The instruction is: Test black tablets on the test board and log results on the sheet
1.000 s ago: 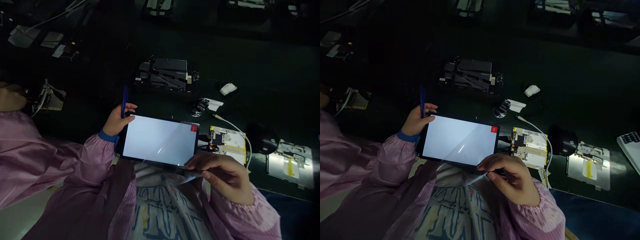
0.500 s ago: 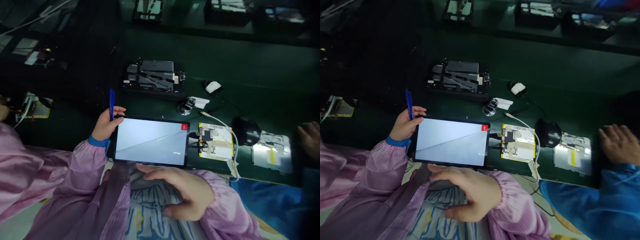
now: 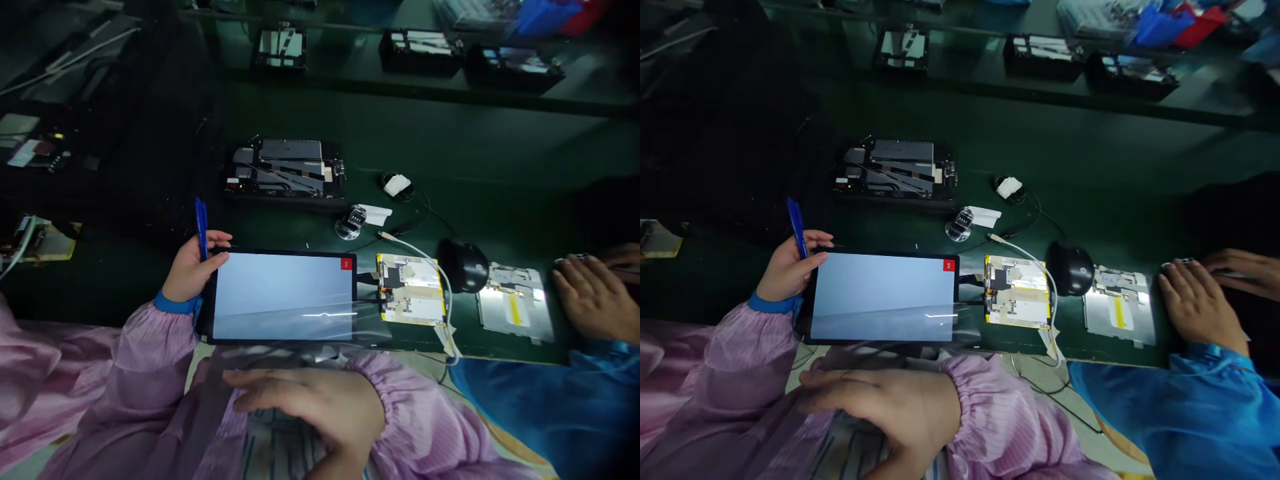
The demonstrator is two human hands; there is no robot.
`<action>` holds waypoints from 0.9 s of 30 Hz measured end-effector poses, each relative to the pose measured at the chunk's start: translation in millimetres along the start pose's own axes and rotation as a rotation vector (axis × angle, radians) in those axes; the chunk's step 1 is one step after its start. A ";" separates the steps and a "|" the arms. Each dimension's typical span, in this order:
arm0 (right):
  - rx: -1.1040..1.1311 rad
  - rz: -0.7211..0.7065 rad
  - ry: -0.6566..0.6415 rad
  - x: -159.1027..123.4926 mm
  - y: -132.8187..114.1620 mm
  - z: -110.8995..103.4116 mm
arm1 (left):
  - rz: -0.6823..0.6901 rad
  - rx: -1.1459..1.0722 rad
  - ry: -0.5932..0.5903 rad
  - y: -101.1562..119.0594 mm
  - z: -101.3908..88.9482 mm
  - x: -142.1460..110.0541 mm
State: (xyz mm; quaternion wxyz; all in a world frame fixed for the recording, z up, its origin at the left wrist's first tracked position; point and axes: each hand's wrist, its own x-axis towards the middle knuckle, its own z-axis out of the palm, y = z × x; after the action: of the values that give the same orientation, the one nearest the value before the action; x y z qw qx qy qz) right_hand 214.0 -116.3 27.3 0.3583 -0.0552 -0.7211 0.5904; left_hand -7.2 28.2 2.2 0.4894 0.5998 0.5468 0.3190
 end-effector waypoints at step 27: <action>0.085 0.137 1.126 -47.2 -26.3 -163.9 | 0.066 0.081 -0.002 -6.3 1.5 4.7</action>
State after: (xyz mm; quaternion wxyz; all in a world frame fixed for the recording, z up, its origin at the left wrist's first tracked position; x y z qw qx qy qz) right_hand 353.2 -14.7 37.0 0.6503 -0.3937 -0.3893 0.5202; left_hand -7.1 31.9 -4.8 0.4544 0.6372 0.5386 0.3121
